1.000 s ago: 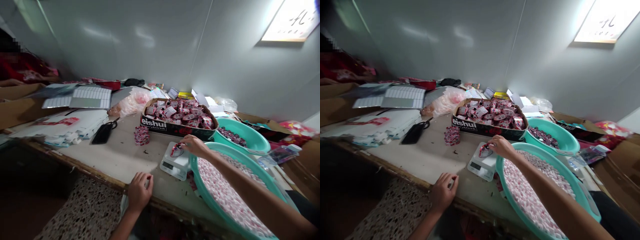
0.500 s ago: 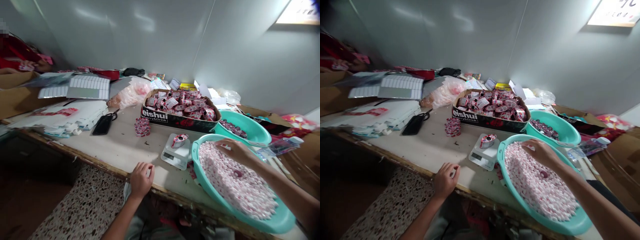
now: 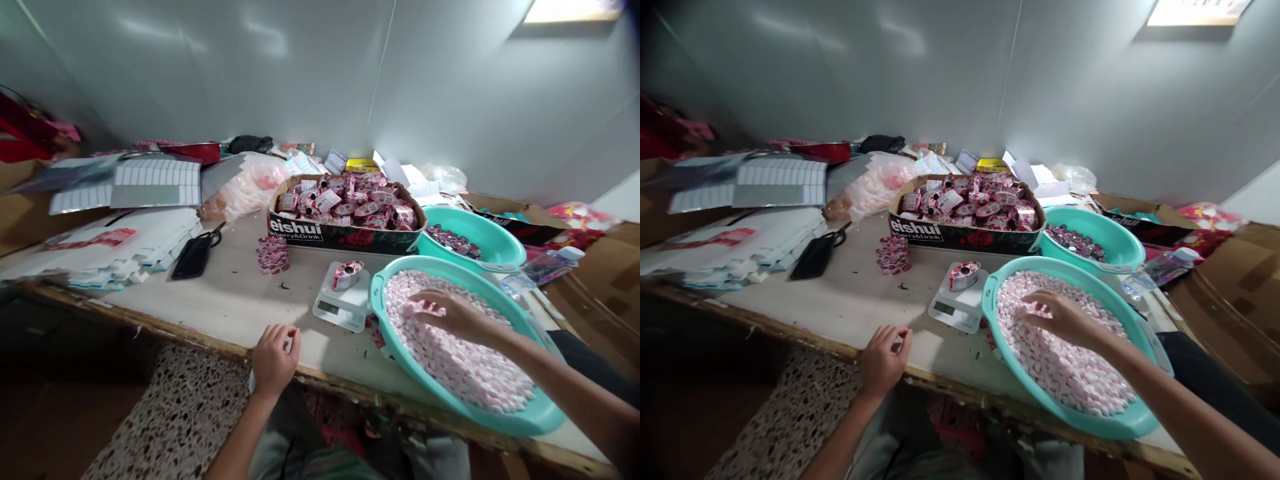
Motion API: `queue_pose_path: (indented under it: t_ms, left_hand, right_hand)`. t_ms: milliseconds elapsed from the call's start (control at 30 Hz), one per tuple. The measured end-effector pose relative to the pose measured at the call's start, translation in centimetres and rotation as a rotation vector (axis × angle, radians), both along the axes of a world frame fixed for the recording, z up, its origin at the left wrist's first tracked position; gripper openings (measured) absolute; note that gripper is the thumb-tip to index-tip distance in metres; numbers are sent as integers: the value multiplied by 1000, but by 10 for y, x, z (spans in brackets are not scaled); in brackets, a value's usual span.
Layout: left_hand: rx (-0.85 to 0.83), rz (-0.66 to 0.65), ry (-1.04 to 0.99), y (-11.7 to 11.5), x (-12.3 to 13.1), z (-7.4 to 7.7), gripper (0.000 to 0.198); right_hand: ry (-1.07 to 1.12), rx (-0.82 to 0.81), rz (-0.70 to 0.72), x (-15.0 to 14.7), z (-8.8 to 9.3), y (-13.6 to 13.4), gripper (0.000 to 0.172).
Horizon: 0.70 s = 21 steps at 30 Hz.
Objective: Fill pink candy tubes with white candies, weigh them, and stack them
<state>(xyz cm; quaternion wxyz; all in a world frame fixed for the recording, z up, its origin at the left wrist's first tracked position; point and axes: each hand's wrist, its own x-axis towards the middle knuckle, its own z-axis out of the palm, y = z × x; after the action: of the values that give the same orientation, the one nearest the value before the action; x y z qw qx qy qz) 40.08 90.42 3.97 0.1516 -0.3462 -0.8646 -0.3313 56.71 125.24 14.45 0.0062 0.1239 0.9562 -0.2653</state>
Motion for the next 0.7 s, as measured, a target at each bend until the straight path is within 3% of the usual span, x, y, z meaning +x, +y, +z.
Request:
queue_pose_path:
  t_ms: [133,300,533,700]
  left_hand:
    - [-6,3,8,0,0,-1,12]
    - [-8,7,-1,-1,-1,-4,12]
    - [13,7,3,-1,-1,-2,11]
    - [35,7,14,-1,0,-1,12]
  right_hand:
    - [30,19,56,-19,-10,-16,30]
    - [26,-16,56,-27,-10,-9,24]
    - [104,-63,-33,-41,17,0,29]
    - [213,-207,-47,-89,32,-10,31]
